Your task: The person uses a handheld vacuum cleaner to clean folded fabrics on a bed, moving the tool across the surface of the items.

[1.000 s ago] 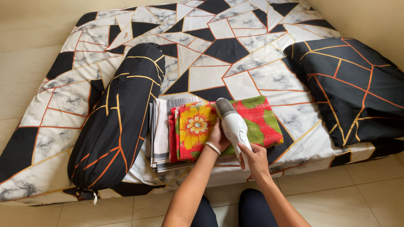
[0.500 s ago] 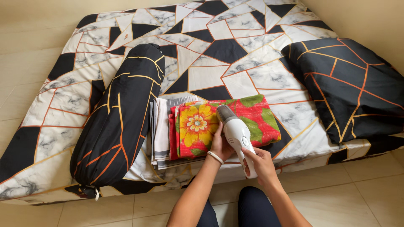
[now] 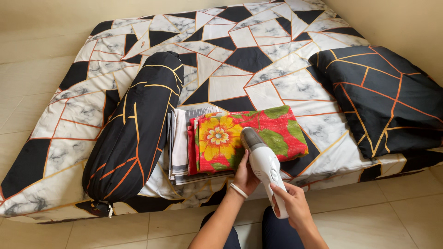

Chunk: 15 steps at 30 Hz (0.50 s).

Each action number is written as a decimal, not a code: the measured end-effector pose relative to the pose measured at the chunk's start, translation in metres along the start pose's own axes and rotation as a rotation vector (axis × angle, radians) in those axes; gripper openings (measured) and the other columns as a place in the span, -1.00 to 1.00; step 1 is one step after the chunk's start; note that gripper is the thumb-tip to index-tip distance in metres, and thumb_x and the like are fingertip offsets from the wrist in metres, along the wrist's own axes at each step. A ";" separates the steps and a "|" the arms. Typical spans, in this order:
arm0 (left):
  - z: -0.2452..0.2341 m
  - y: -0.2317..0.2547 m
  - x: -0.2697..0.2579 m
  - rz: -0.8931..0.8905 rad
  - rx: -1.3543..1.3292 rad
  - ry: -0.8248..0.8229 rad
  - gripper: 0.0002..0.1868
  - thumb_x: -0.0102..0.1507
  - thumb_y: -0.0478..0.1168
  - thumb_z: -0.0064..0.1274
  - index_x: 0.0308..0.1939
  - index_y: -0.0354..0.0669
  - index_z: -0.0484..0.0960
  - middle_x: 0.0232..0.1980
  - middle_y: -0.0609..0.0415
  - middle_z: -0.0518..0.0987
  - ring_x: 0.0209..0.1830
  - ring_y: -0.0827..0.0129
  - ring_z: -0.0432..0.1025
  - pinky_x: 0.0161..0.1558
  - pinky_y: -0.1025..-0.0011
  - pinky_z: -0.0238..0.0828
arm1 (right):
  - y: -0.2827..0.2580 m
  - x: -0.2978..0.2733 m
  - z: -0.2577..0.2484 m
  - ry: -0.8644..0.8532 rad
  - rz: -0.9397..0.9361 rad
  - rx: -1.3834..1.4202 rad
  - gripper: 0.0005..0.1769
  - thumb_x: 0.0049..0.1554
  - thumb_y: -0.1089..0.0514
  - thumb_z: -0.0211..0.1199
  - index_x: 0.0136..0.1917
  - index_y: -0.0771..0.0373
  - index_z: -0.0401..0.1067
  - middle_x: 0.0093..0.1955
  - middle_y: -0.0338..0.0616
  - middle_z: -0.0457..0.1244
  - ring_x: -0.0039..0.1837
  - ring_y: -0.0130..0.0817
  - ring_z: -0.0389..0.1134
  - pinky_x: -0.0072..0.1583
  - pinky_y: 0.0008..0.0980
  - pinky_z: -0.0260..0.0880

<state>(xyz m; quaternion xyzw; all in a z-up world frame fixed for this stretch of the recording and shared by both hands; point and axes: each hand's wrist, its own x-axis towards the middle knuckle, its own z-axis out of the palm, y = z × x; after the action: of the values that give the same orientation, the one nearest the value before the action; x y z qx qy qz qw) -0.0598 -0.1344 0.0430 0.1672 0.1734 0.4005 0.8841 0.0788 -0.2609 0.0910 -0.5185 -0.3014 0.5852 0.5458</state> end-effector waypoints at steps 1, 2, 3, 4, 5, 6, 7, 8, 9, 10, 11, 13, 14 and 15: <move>0.000 -0.003 -0.003 -0.005 -0.011 -0.019 -0.26 0.41 0.35 -0.29 0.36 -0.16 0.44 0.26 -0.07 0.57 0.23 0.14 0.49 0.24 0.14 0.45 | 0.002 -0.004 -0.002 0.007 0.000 0.007 -0.62 0.14 0.07 0.31 -0.14 0.53 0.49 -0.48 -0.09 0.23 -0.57 -0.39 0.16 -0.52 -0.38 0.08; 0.000 -0.005 -0.005 -0.011 -0.022 -0.039 -0.27 0.42 0.34 -0.29 0.36 -0.18 0.44 0.25 -0.09 0.56 0.23 0.13 0.49 0.23 0.15 0.46 | 0.004 -0.009 -0.004 0.009 -0.002 0.008 -0.62 0.14 0.07 0.31 -0.14 0.53 0.49 -0.48 -0.09 0.23 -0.57 -0.39 0.16 -0.52 -0.38 0.08; 0.000 -0.007 -0.008 -0.010 -0.021 -0.038 -0.27 0.42 0.34 -0.29 0.36 -0.18 0.44 0.25 -0.09 0.56 0.23 0.13 0.49 0.23 0.15 0.46 | 0.006 -0.014 -0.006 0.013 0.011 0.012 -0.63 0.13 0.07 0.30 -0.12 0.52 0.51 -0.48 -0.09 0.23 -0.57 -0.40 0.16 -0.52 -0.38 0.08; 0.002 -0.009 -0.012 -0.022 -0.005 -0.022 -0.27 0.41 0.34 -0.30 0.35 -0.16 0.44 0.25 -0.07 0.57 0.22 0.15 0.49 0.23 0.16 0.47 | 0.008 -0.019 -0.007 0.017 0.023 0.016 -0.63 0.13 0.07 0.30 -0.10 0.51 0.52 -0.48 -0.09 0.23 -0.57 -0.40 0.15 -0.51 -0.39 0.08; 0.003 -0.012 -0.016 -0.036 0.009 -0.003 -0.27 0.41 0.34 -0.30 0.35 -0.15 0.45 0.24 -0.06 0.58 0.21 0.17 0.50 0.22 0.18 0.47 | 0.010 -0.023 -0.008 0.018 0.026 0.016 -0.63 0.13 0.07 0.30 -0.10 0.51 0.52 -0.48 -0.09 0.23 -0.57 -0.40 0.15 -0.51 -0.39 0.08; 0.005 -0.014 -0.021 -0.037 0.008 -0.001 -0.27 0.41 0.34 -0.30 0.35 -0.15 0.45 0.24 -0.06 0.58 0.21 0.17 0.50 0.22 0.18 0.47 | 0.012 -0.028 -0.010 0.025 0.028 0.024 -0.62 0.12 0.07 0.30 -0.11 0.52 0.51 -0.48 -0.08 0.23 -0.57 -0.40 0.15 -0.52 -0.38 0.07; 0.008 -0.016 -0.025 -0.033 0.015 -0.014 -0.28 0.41 0.33 -0.31 0.36 -0.14 0.44 0.24 -0.04 0.59 0.22 0.18 0.51 0.23 0.18 0.47 | 0.013 -0.031 -0.011 0.031 0.026 0.031 -0.62 0.12 0.07 0.31 -0.11 0.54 0.51 -0.48 -0.08 0.22 -0.57 -0.39 0.15 -0.52 -0.37 0.06; 0.011 -0.018 -0.029 -0.028 0.023 -0.027 -0.29 0.42 0.32 -0.31 0.36 -0.14 0.44 0.24 -0.03 0.59 0.22 0.19 0.51 0.24 0.19 0.47 | 0.013 -0.034 -0.013 0.031 0.024 0.031 -0.62 0.12 0.07 0.31 -0.11 0.54 0.51 -0.48 -0.08 0.22 -0.57 -0.39 0.15 -0.52 -0.37 0.06; 0.013 -0.020 -0.033 -0.030 0.023 -0.028 -0.29 0.42 0.32 -0.31 0.36 -0.14 0.44 0.24 -0.03 0.59 0.22 0.19 0.51 0.24 0.19 0.47 | 0.014 -0.037 -0.015 0.022 0.030 0.038 -0.61 0.12 0.07 0.31 -0.12 0.55 0.50 -0.48 -0.08 0.23 -0.57 -0.38 0.16 -0.52 -0.36 0.07; 0.014 -0.022 -0.037 -0.049 0.040 -0.015 -0.29 0.40 0.33 -0.31 0.34 -0.13 0.45 0.21 -0.03 0.60 0.19 0.18 0.52 0.20 0.16 0.48 | 0.015 -0.040 -0.017 0.013 0.035 0.045 -0.60 0.12 0.07 0.32 -0.12 0.56 0.49 -0.48 -0.08 0.23 -0.56 -0.37 0.17 -0.51 -0.36 0.08; 0.015 -0.022 -0.039 -0.065 0.059 -0.004 -0.29 0.39 0.33 -0.32 0.32 -0.12 0.45 0.19 -0.03 0.61 0.16 0.18 0.53 0.16 0.14 0.48 | 0.017 -0.042 -0.018 0.012 0.032 0.045 -0.60 0.12 0.07 0.32 -0.12 0.56 0.49 -0.48 -0.08 0.23 -0.56 -0.37 0.17 -0.51 -0.36 0.08; 0.016 -0.026 -0.043 -0.058 0.038 -0.003 -0.30 0.40 0.32 -0.29 0.33 -0.13 0.45 0.20 -0.03 0.61 0.18 0.19 0.53 0.19 0.16 0.49 | 0.021 -0.046 -0.021 0.054 0.091 0.030 -0.61 0.09 0.08 0.32 -0.09 0.55 0.53 -0.50 -0.06 0.21 -0.57 -0.34 0.15 -0.52 -0.31 0.08; 0.015 -0.029 -0.044 -0.053 0.015 0.001 -0.31 0.42 0.31 -0.27 0.34 -0.14 0.45 0.21 -0.02 0.60 0.19 0.20 0.53 0.21 0.18 0.49 | 0.025 -0.047 -0.023 0.052 0.090 0.030 -0.61 0.09 0.08 0.32 -0.09 0.55 0.53 -0.50 -0.06 0.21 -0.57 -0.34 0.15 -0.52 -0.31 0.08; 0.014 -0.032 -0.046 -0.052 0.016 0.001 -0.31 0.42 0.31 -0.27 0.34 -0.14 0.45 0.21 -0.02 0.60 0.19 0.20 0.53 0.21 0.18 0.49 | 0.030 -0.048 -0.026 0.071 0.109 0.011 -0.60 0.08 0.07 0.32 -0.06 0.54 0.54 -0.50 -0.04 0.21 -0.58 -0.31 0.15 -0.52 -0.31 0.06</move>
<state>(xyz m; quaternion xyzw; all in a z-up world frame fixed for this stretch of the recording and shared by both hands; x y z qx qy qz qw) -0.0612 -0.1923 0.0492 0.1695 0.1816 0.3759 0.8928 0.0871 -0.3190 0.0699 -0.5517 -0.2500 0.5967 0.5263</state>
